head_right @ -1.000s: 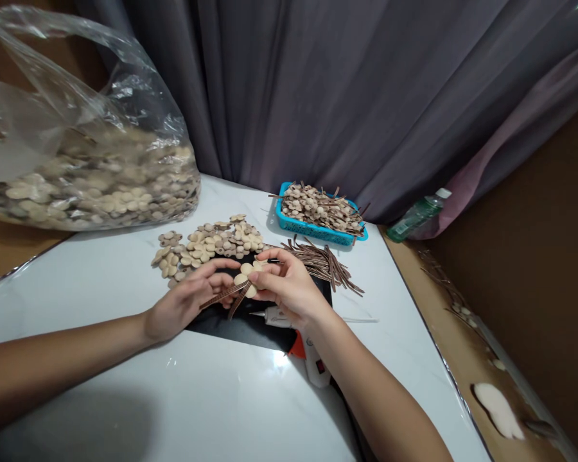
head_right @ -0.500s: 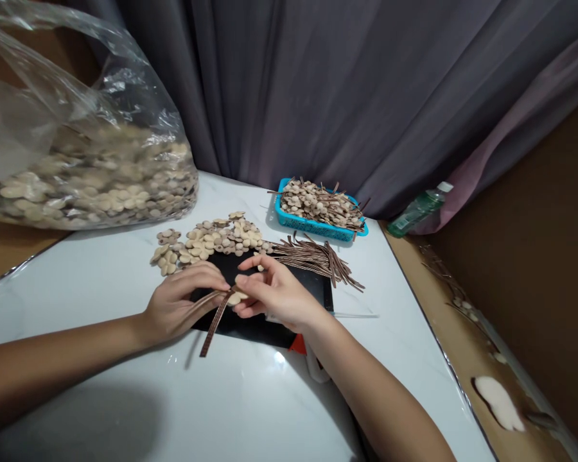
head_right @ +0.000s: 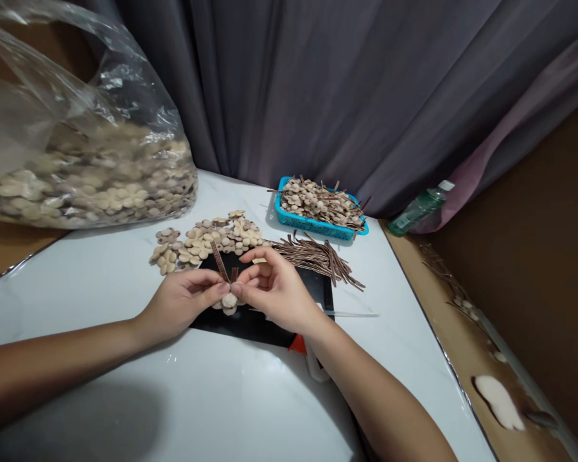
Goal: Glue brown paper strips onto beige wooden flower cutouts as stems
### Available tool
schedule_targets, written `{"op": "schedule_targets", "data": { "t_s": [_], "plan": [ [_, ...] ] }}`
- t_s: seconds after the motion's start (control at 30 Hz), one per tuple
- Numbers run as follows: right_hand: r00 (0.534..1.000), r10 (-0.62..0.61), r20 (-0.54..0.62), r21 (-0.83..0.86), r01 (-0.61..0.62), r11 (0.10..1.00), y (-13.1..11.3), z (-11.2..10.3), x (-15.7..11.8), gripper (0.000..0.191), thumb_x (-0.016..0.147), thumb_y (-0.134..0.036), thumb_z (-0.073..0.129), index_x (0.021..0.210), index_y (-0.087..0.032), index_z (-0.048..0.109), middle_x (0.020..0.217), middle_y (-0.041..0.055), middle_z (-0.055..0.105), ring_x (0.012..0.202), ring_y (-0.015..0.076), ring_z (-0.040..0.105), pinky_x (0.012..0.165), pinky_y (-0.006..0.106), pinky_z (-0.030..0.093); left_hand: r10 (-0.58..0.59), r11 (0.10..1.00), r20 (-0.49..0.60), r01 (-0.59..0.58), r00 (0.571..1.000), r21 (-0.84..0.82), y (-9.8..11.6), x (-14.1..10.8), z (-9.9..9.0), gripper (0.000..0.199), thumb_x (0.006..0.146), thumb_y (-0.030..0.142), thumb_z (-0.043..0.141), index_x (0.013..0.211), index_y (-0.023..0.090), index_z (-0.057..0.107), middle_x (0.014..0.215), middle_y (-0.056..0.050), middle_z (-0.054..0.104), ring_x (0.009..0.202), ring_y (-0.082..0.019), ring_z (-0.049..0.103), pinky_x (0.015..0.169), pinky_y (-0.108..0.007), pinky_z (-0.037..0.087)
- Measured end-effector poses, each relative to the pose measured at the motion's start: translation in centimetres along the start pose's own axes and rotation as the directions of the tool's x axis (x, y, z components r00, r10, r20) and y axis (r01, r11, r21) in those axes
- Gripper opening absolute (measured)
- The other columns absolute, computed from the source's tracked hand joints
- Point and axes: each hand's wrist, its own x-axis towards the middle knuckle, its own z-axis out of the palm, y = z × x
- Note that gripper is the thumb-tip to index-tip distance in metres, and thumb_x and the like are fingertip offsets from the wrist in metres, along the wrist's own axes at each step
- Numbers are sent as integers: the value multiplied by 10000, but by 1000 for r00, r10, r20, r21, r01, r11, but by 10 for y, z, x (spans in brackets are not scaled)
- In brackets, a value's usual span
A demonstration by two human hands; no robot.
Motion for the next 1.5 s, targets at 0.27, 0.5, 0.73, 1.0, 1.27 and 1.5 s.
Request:
{"op": "schedule_targets", "data": {
  "t_s": [0.27,0.5,0.73,1.0,1.27,1.5],
  "plan": [
    [999,22,-37,97,-18,995,3,5,1,386,669,-193,760,933,-219,479,665,-60,626,533,58,563,552,184,474,19,1000,10,-19,1000,11,3,0,1,226,842,338,592,718,154,635,655,17,615,610,-102,542,574,-196,419],
    [996,57,-74,129,-47,991,0,5,1,437,622,-219,795,907,-219,464,644,-63,638,516,72,577,545,206,486,14,1000,-8,-14,1000,1,3,1,0,211,807,354,630,751,154,672,684,-5,663,632,-126,584,599,-214,460],
    [994,68,-81,105,-60,993,2,2,2,393,674,-200,757,927,-217,457,654,-49,664,534,78,603,561,209,497,11,1000,-19,-11,1000,-14,-6,2,-2,224,786,364,656,854,153,690,809,-32,700,751,-163,627,678,-240,499],
    [995,-7,-101,-9,6,1000,2,0,1,410,683,-229,756,951,-222,446,701,-39,661,569,88,615,562,211,497,-8,987,-21,5,1000,-160,-5,3,0,208,771,321,672,882,145,675,824,-43,716,728,-161,645,682,-248,521],
    [998,4,-62,2,-4,1000,-2,0,0,412,691,-201,751,966,-224,446,721,-39,654,592,80,614,579,200,500,-5,976,-52,-6,999,-219,-4,2,0,172,755,282,695,857,150,655,809,-20,694,714,-131,636,682,-221,518],
    [998,3,-70,-3,-3,1000,-2,1,-1,417,688,-206,755,970,-229,448,719,-37,659,593,84,614,576,200,493,-25,974,42,33,999,-224,-1,3,-1,148,804,287,647,811,139,660,749,-21,693,681,-133,638,656,-222,516]
  ]
}}
